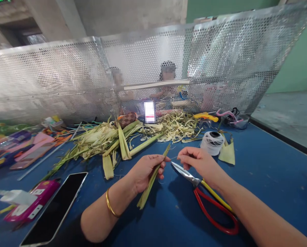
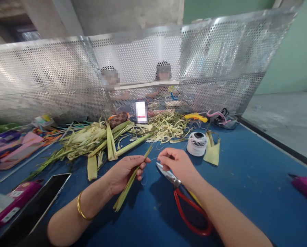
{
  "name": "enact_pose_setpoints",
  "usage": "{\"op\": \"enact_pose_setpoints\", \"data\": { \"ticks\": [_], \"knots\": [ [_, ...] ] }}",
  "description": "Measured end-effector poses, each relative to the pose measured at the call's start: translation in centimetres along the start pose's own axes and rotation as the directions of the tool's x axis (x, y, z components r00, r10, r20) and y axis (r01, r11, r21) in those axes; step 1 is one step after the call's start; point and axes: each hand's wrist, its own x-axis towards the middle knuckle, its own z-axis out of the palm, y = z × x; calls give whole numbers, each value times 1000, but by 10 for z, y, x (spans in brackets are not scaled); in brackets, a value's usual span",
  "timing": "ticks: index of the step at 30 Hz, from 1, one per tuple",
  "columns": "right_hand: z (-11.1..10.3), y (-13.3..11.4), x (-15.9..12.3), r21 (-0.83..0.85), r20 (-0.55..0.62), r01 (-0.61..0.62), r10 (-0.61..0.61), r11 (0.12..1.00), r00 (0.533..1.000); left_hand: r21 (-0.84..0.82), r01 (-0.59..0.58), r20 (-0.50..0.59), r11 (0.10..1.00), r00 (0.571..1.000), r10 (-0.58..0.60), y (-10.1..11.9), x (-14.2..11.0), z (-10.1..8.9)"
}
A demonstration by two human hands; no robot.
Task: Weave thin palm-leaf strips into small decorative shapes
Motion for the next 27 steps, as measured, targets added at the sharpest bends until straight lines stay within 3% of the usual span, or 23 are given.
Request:
{"op": "enact_pose_setpoints", "data": {
  "ticks": [7,13,22,27],
  "knots": [
    [-15,-3,2,-35,-136,70,-74,997,988,118,22,71,993,997,-30,-2,1,-4],
    [-23,-5,4,-48,-291,93,-103,994,951,159,0,68,987,998,-11,1,-1,-4],
    [-30,2,7,-239,-413,81,-177,968,893,217,-24,44,976,999,15,3,-2,-4],
    [-33,5,10,-204,-472,65,-157,977,867,288,-77,59,955,996,62,1,-1,-5]
  ]
}}
